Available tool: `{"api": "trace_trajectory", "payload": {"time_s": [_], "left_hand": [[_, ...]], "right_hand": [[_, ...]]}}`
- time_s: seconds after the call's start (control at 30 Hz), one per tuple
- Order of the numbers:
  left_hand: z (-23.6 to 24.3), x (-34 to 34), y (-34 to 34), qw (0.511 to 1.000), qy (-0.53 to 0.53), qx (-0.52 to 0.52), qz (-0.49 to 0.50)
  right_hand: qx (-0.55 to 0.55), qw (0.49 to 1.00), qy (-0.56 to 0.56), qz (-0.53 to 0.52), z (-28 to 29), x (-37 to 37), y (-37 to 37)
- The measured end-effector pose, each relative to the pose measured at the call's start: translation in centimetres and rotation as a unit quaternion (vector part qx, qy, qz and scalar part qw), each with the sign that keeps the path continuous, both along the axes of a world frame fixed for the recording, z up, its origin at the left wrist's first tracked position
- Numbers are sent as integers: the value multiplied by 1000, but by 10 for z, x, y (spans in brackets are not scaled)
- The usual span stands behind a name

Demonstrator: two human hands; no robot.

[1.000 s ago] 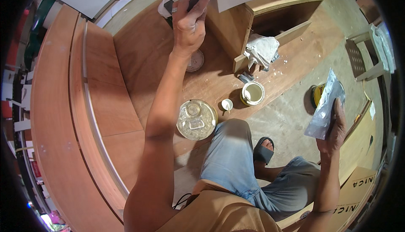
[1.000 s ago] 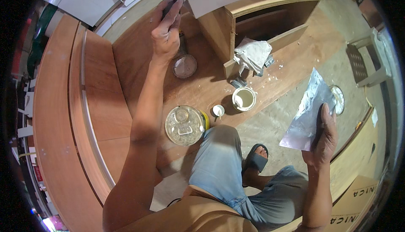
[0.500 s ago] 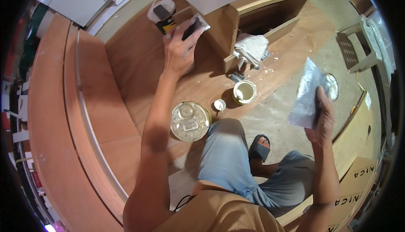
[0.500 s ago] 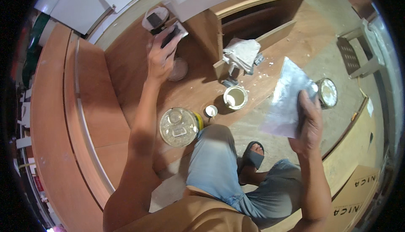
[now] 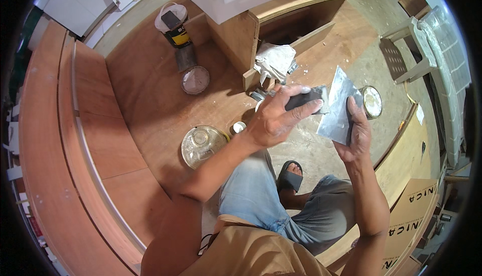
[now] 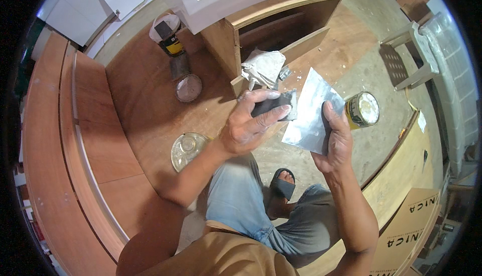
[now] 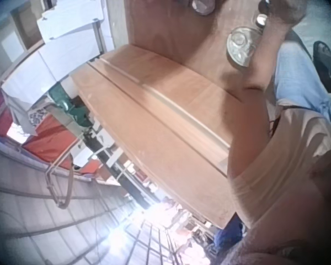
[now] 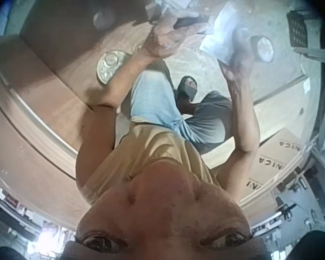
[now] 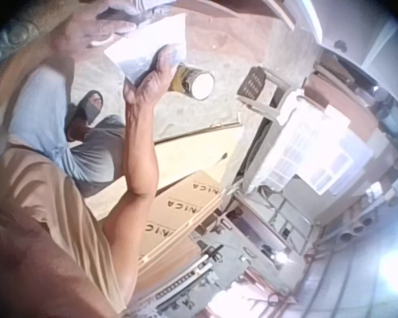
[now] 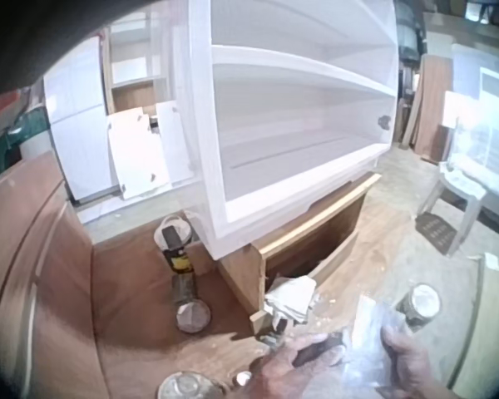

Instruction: The person sands a white wooden furniture piece with sandpaper, then wipes the surface with a cloth. The person handles paint cans and a cloth during the process.

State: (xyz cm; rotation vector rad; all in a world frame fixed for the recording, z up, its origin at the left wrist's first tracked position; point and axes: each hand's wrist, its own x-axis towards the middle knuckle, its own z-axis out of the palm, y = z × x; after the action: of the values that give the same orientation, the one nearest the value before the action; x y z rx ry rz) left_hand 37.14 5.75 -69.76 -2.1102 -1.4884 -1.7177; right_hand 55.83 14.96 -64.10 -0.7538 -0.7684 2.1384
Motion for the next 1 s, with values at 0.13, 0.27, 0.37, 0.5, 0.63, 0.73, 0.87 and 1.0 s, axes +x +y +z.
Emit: {"api": "trace_trajectory", "payload": {"time_s": [0.13,0.27,0.37,0.5,0.63,0.73,0.87,1.0], "left_hand": [[-17,-41,0,995,-37,-52,75],[-47,-76,9,920,-338,5,195],[-61,-85,26,849,-491,70,183],[-60,-82,56,808,-556,128,147],[-56,-86,76,801,-560,145,150],[-57,-91,83,805,-546,138,187],[-54,-96,83,811,-531,155,189],[-49,-99,83,817,-524,160,179]], "right_hand": [[19,1000,21,-3,11,7,-1],[56,998,4,-29,3,17,5],[59,998,-23,-29,-1,19,5],[73,996,-42,-26,-4,18,2],[85,993,-65,-50,-2,16,-1],[88,993,-64,-39,-1,18,-1],[92,992,-72,-37,3,19,-2],[85,991,-86,-57,3,21,-3]]}}
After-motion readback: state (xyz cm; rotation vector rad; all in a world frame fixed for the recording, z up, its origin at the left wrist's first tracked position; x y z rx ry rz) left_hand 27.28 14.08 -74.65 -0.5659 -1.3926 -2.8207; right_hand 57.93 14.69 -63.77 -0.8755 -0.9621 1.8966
